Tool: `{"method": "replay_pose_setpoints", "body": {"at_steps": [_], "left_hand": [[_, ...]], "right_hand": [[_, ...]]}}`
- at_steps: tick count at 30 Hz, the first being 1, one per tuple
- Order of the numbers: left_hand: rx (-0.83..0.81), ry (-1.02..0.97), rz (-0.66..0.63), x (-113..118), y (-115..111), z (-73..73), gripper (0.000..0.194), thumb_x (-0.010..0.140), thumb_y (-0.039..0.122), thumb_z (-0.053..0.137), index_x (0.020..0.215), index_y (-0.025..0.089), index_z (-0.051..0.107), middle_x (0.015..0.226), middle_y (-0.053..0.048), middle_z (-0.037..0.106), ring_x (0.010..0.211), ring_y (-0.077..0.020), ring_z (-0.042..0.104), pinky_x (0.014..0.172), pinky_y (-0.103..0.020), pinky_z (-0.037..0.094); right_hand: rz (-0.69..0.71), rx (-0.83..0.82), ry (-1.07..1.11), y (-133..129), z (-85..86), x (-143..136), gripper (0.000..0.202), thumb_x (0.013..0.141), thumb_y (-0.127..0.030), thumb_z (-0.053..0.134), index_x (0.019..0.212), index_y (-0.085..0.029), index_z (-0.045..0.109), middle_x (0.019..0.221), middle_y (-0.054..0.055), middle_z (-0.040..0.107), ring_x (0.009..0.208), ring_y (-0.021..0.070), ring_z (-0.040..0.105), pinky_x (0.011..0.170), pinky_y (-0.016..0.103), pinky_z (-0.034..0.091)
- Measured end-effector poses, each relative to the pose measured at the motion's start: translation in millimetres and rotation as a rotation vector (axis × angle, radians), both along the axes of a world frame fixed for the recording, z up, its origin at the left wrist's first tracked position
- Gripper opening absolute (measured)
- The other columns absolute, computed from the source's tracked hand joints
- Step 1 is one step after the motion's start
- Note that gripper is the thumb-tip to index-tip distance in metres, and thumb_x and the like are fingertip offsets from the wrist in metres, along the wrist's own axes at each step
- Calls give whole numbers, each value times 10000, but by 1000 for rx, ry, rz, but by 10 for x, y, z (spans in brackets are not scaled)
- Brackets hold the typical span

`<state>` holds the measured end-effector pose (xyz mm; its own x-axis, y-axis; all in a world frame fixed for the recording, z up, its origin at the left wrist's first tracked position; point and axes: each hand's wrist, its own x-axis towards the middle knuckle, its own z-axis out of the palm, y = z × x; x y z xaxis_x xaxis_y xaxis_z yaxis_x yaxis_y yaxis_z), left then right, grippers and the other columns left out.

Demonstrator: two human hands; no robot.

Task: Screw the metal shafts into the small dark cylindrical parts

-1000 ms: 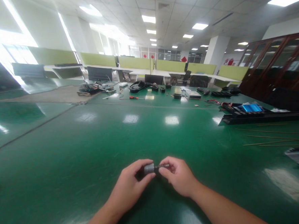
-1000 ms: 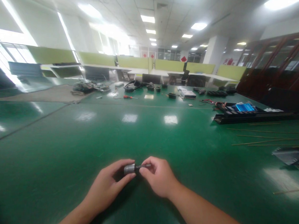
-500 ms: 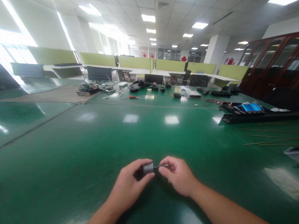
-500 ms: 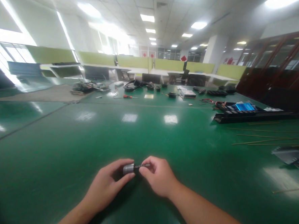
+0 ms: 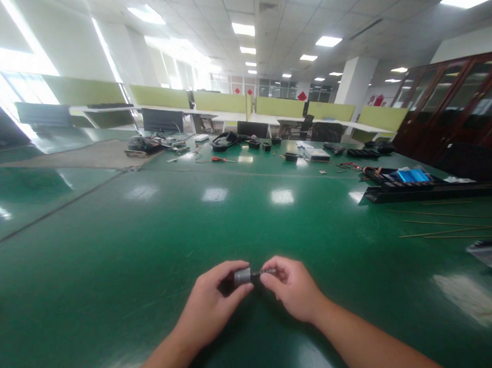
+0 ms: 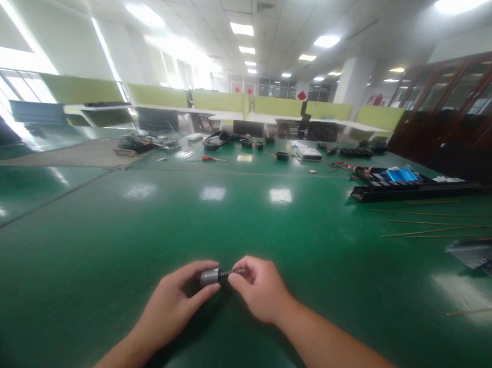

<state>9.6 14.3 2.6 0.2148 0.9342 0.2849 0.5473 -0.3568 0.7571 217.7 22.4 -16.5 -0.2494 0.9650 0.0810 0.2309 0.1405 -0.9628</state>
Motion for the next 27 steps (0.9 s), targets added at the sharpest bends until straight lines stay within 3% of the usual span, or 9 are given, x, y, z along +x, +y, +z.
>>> {"method": "replay_pose_setpoints", "body": {"at_steps": [27], "left_hand": [[29, -24, 7, -38, 24, -9, 256, 825, 352, 688, 1068, 280, 715, 1062, -19, 731, 986, -235, 675, 899, -366, 527]], "right_hand": [[-20, -11, 59, 17, -21, -4, 127, 878, -293, 631, 905, -171, 651, 687, -17, 589, 549, 111, 513, 516, 219, 396]]}}
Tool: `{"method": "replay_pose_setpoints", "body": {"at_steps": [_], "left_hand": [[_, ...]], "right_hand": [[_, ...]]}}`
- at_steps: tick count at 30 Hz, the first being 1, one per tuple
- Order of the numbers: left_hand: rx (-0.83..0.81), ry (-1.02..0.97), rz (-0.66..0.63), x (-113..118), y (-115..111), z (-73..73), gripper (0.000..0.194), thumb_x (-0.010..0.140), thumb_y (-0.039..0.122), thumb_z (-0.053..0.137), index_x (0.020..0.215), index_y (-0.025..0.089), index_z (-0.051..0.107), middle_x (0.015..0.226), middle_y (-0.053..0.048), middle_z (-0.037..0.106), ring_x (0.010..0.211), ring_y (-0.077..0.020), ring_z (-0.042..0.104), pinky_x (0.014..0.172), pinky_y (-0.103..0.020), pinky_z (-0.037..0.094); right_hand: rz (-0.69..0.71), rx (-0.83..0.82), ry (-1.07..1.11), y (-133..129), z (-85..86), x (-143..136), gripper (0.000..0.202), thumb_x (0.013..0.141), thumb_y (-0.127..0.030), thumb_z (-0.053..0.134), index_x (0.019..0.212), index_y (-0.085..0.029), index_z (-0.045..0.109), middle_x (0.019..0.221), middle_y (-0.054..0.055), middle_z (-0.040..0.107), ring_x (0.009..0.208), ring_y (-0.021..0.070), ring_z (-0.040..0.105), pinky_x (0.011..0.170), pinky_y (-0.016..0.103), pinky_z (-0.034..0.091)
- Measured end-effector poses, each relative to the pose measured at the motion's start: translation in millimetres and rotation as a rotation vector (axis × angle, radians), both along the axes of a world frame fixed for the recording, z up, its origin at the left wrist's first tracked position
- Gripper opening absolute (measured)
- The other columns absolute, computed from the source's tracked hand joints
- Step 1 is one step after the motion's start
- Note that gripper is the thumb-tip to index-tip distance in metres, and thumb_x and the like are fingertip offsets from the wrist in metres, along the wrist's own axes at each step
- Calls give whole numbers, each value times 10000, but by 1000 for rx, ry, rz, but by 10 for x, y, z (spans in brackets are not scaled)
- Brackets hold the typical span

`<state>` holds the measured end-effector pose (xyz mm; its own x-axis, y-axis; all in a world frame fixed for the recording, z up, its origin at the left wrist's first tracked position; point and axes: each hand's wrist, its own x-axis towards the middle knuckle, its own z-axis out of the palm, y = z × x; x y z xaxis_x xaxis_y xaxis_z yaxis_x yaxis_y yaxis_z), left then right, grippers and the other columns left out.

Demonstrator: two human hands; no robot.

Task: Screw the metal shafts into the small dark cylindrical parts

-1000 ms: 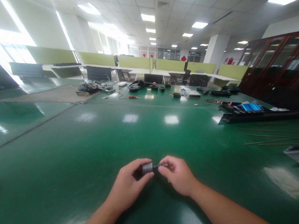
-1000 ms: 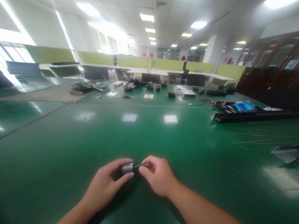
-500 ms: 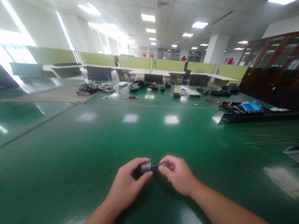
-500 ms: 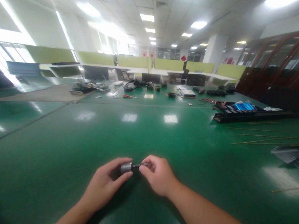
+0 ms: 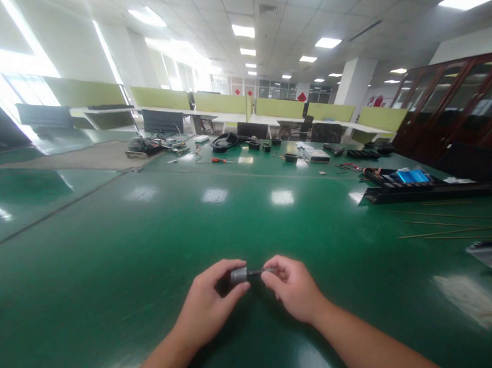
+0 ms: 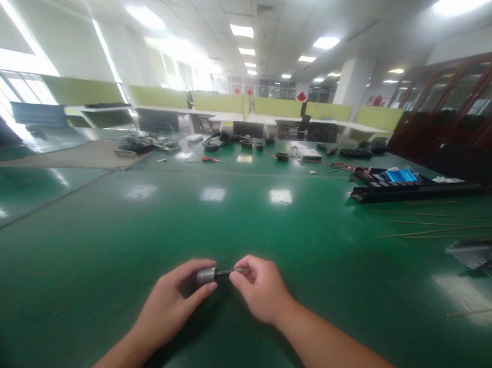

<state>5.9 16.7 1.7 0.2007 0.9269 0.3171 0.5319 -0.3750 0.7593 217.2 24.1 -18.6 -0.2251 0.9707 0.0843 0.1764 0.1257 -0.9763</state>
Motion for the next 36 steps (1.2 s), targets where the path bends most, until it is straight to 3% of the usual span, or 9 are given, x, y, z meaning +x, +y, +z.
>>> {"method": "replay_pose_setpoints", "body": {"at_steps": [36], "left_hand": [[-6, -18, 28, 0, 4, 33, 272, 822, 373, 683, 1066, 258, 721, 1068, -37, 733, 985, -242, 680, 908, -379, 537]], "right_hand": [[-53, -5, 126, 20, -16, 18, 108, 846, -274, 631, 863, -168, 616, 624, -41, 544, 501, 102, 463, 487, 224, 356]]}}
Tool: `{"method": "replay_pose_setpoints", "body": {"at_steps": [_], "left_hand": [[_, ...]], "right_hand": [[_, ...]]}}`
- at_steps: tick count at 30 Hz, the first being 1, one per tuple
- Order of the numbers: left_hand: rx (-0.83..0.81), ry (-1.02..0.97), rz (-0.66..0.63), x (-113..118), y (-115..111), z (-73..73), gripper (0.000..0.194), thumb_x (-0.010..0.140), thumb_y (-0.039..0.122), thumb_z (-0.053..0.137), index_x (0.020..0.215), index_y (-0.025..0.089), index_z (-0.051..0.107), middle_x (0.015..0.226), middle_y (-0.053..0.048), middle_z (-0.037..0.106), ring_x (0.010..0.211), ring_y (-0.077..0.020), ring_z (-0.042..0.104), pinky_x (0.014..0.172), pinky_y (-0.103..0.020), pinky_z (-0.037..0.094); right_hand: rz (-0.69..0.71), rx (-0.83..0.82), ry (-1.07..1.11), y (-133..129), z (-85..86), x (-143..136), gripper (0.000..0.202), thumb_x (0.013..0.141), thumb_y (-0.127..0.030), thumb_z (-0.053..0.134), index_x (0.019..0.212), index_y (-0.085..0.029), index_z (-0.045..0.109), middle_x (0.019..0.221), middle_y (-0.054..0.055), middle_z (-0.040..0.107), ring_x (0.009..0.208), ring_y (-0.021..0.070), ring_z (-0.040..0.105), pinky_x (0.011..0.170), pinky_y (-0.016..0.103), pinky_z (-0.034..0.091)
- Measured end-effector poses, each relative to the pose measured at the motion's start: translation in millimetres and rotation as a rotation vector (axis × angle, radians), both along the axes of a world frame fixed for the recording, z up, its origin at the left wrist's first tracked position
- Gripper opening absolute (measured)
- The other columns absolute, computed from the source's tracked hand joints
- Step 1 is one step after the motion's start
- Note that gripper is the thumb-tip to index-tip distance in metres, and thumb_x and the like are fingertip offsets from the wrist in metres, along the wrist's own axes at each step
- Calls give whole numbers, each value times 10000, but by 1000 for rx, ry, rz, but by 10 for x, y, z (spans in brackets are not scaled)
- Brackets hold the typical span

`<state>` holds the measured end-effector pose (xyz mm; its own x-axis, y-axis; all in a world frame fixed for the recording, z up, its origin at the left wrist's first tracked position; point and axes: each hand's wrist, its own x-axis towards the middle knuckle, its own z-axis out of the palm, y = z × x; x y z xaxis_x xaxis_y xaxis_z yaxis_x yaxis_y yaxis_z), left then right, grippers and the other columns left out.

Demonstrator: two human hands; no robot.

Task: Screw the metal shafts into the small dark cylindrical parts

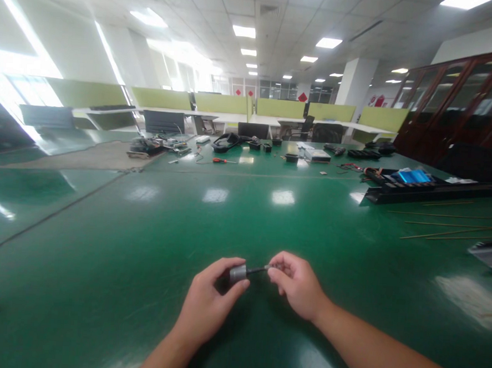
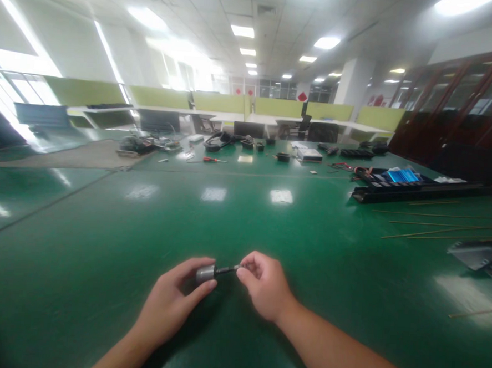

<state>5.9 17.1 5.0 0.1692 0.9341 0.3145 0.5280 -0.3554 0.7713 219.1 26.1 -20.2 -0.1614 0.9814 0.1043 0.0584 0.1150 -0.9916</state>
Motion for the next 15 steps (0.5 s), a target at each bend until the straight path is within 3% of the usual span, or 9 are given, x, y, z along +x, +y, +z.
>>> {"method": "replay_pose_setpoints", "body": {"at_steps": [5, 8, 15], "left_hand": [[-24, -4, 32, 1, 0, -3, 294, 812, 408, 693, 1048, 234, 726, 1037, -54, 737, 923, -248, 689, 826, -367, 553], [-53, -22, 64, -15, 6, -19, 328, 804, 441, 701, 1050, 225, 722, 1015, -60, 737, 866, -247, 691, 768, -362, 554], [-144, -173, 91, -23, 38, 0, 371, 796, 453, 714, 1062, 196, 696, 1024, -67, 734, 919, -246, 698, 873, -378, 544]], "right_hand": [[-24, 11, 33, 7, 4, 1, 148, 859, -311, 632, 858, -165, 609, 656, -24, 577, 492, 96, 467, 479, 217, 358], [-59, 15, 105, 13, -9, 3, 272, 921, -430, 567, 851, -168, 590, 638, -20, 580, 459, 95, 470, 444, 213, 341], [-84, -20, 219, 25, -72, -4, 524, 956, -634, 434, 666, -198, 476, 471, -52, 448, 383, 94, 404, 396, 215, 313]]}}
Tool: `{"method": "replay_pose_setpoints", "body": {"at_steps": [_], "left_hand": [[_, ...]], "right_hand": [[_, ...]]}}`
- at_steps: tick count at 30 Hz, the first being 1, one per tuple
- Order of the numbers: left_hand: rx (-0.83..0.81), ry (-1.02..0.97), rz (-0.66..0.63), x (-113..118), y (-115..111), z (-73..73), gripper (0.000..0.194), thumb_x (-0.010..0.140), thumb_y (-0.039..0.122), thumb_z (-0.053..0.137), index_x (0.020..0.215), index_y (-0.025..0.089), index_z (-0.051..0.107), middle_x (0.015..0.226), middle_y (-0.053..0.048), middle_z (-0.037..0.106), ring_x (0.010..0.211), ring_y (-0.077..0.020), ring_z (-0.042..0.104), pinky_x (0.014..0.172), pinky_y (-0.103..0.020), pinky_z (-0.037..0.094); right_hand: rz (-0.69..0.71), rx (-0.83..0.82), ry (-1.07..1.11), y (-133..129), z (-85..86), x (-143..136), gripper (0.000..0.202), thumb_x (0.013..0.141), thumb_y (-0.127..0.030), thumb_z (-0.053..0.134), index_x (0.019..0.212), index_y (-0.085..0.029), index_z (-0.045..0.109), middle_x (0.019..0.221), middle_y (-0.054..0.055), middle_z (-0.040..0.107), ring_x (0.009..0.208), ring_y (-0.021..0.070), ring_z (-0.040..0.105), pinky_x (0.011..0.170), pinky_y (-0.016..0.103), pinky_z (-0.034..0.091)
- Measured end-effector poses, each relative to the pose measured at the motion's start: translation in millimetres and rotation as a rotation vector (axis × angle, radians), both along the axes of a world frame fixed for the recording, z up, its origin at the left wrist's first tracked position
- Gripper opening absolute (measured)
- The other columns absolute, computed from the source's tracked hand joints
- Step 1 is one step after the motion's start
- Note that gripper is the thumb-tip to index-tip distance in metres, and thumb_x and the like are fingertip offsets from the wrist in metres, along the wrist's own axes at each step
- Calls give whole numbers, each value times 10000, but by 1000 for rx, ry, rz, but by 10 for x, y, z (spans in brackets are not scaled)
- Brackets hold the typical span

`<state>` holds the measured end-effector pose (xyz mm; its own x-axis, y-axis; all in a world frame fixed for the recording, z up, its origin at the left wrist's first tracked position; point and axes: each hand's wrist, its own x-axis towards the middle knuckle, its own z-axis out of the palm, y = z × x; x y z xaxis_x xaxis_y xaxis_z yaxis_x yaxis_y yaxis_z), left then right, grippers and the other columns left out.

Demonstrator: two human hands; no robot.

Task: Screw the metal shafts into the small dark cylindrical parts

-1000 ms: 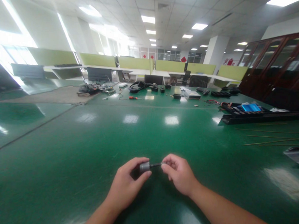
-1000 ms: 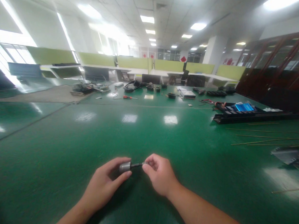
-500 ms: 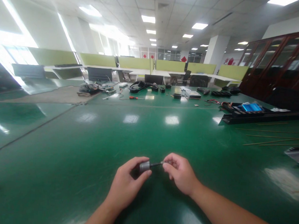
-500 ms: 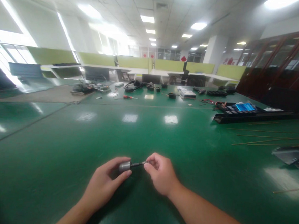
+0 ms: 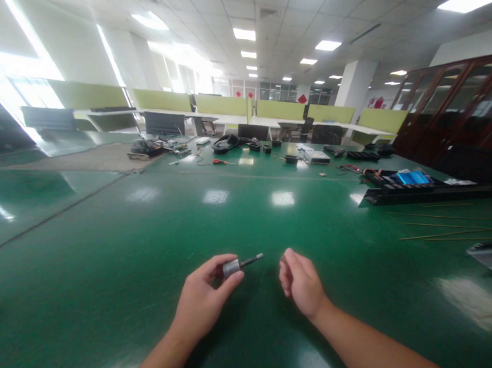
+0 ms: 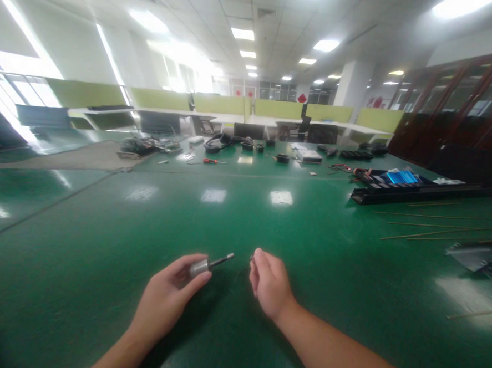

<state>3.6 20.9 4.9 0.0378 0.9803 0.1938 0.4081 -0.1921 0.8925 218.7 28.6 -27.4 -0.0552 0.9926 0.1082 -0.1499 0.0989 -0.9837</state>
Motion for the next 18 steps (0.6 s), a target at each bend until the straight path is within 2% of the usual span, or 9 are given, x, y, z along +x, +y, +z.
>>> {"method": "replay_pose_setpoints", "body": {"at_steps": [6, 10, 14, 18], "left_hand": [[-48, -226, 94, -1, 76, -6, 435, 786, 461, 722, 1070, 144, 632, 964, -86, 741, 898, -239, 716, 877, -363, 567], [-40, -333, 187, -47, 140, -56, 540, 775, 455, 743, 1190, 148, 585, 1102, -115, 726, 978, -246, 714, 958, -399, 551], [-73, -284, 270, -79, 130, -28, 535, 768, 411, 759, 1220, 158, 627, 1163, -120, 717, 1114, -261, 672, 1094, -440, 458], [-63, -251, 298, -95, 53, 94, 525, 719, 418, 779, 1157, 153, 666, 1151, -125, 724, 1124, -284, 669, 1084, -452, 470]], "right_hand": [[66, -5, -36, 42, -21, -12, 571, 944, -679, 414, 610, -216, 415, 435, -62, 407, 374, 93, 389, 415, 224, 318], [73, 23, -111, 60, -9, -13, 596, 954, -679, 385, 596, -207, 443, 444, -44, 444, 397, 101, 424, 448, 229, 356], [77, 50, -161, 83, -2, -24, 616, 960, -680, 356, 587, -202, 463, 439, -36, 458, 399, 105, 438, 469, 230, 377], [85, 53, -216, 107, 12, -33, 600, 954, -684, 360, 608, -206, 464, 445, -43, 464, 393, 104, 443, 461, 222, 374]]}}
